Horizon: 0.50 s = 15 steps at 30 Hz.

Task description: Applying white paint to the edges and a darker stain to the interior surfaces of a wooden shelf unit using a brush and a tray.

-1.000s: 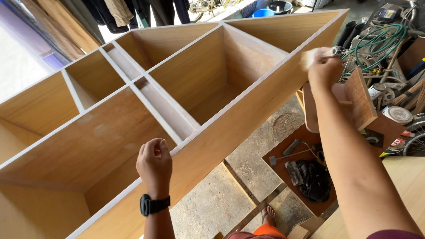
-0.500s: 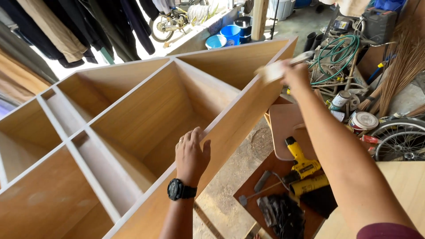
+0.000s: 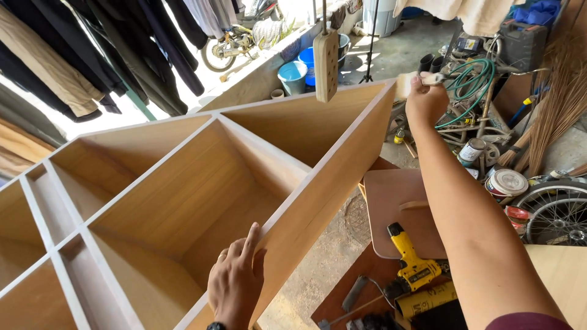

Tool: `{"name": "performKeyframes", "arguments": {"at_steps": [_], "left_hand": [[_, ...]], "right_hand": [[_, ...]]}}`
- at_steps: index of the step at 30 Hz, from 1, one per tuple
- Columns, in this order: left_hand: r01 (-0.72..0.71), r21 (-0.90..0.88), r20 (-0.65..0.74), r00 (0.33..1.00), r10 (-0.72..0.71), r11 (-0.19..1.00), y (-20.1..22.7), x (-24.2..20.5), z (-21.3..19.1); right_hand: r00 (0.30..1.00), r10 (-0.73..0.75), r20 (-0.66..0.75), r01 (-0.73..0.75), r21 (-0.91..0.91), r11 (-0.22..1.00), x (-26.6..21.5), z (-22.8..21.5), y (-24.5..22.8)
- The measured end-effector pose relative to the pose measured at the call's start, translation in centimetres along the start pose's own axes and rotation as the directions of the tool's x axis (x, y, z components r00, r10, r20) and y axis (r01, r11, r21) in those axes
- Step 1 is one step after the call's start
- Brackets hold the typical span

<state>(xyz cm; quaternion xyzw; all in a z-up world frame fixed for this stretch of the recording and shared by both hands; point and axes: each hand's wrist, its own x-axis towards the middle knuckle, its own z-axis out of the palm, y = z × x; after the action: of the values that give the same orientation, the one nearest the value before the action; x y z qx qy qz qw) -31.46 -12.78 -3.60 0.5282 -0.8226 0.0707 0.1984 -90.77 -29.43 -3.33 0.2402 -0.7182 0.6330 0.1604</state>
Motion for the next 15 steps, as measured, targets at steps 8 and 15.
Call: {"name": "performKeyframes", "arguments": {"at_steps": [8,15], "left_hand": [[-0.024,0.087,-0.074,0.997,0.031,0.996,-0.8,-0.8,1.9],[-0.107,0.064,-0.278,0.953,0.121,0.992,-0.7,-0.5,1.8]], "right_hand": [[0.885,-0.349,0.307,0.359,0.026,0.933,-0.2,-1.2,-5.1],[0.709,-0.408,0.575,0.585,-0.157,0.795,-4.5,3.8,-5.8]]}}
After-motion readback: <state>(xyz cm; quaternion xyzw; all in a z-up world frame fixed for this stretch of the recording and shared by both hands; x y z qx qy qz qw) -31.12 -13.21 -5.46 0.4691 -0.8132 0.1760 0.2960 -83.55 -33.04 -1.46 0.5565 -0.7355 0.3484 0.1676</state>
